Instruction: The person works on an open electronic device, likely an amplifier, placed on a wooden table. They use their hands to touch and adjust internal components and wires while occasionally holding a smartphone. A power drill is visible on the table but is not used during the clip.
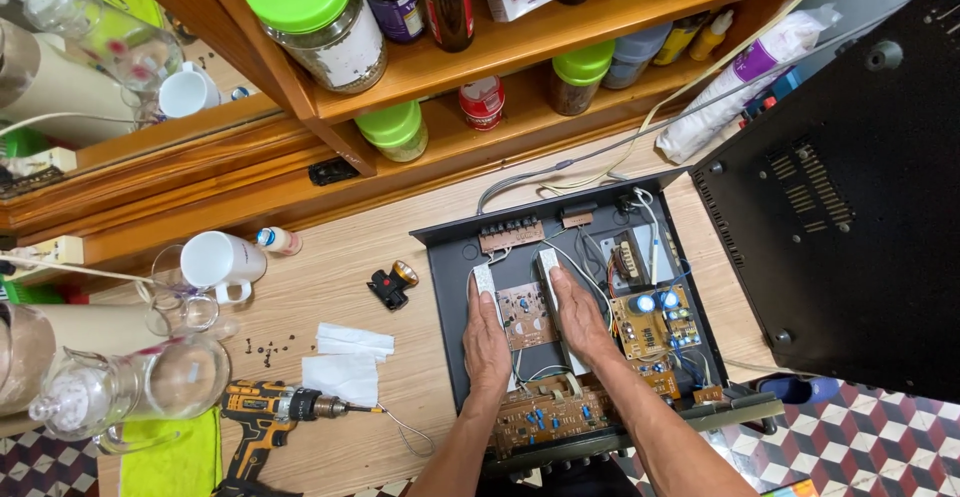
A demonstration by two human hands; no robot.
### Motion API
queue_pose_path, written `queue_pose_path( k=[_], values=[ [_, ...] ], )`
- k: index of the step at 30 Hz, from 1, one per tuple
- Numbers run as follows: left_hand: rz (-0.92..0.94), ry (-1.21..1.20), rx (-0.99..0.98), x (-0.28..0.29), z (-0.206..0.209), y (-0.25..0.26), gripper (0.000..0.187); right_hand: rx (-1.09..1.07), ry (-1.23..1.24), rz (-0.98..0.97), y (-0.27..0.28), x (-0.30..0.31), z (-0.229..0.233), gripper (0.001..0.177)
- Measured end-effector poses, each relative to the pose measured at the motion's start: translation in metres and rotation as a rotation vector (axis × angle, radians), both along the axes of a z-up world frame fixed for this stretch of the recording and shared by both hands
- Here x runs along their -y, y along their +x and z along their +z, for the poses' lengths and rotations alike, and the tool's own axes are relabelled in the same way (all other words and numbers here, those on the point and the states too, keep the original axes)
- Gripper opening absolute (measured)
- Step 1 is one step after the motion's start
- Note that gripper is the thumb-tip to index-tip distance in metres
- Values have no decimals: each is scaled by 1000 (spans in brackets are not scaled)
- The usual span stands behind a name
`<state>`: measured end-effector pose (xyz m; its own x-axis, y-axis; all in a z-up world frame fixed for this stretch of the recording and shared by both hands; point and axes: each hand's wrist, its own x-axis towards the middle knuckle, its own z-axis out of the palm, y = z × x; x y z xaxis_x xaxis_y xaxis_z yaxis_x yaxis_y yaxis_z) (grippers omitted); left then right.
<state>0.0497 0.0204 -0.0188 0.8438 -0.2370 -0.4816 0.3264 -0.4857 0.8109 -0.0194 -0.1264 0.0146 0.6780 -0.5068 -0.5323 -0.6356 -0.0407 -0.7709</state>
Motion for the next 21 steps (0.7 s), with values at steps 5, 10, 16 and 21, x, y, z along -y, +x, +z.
queue_pose_path(
  k=[5,10,16,21],
  values=[
    [-5,5,13,-1,-7,0,66,1,-9,12,2,0,4,89],
    [-10,43,48,-1,-25,-2,65,0,-3,-17,1,-3,0,95],
    [-9,56,82,1,-40,-2,64,-6,-21,-2,0,-1,4,94],
    [-13,61,66,1,-27,-2,66,5,-12,-12,0,-2,8,94]
  ],
)
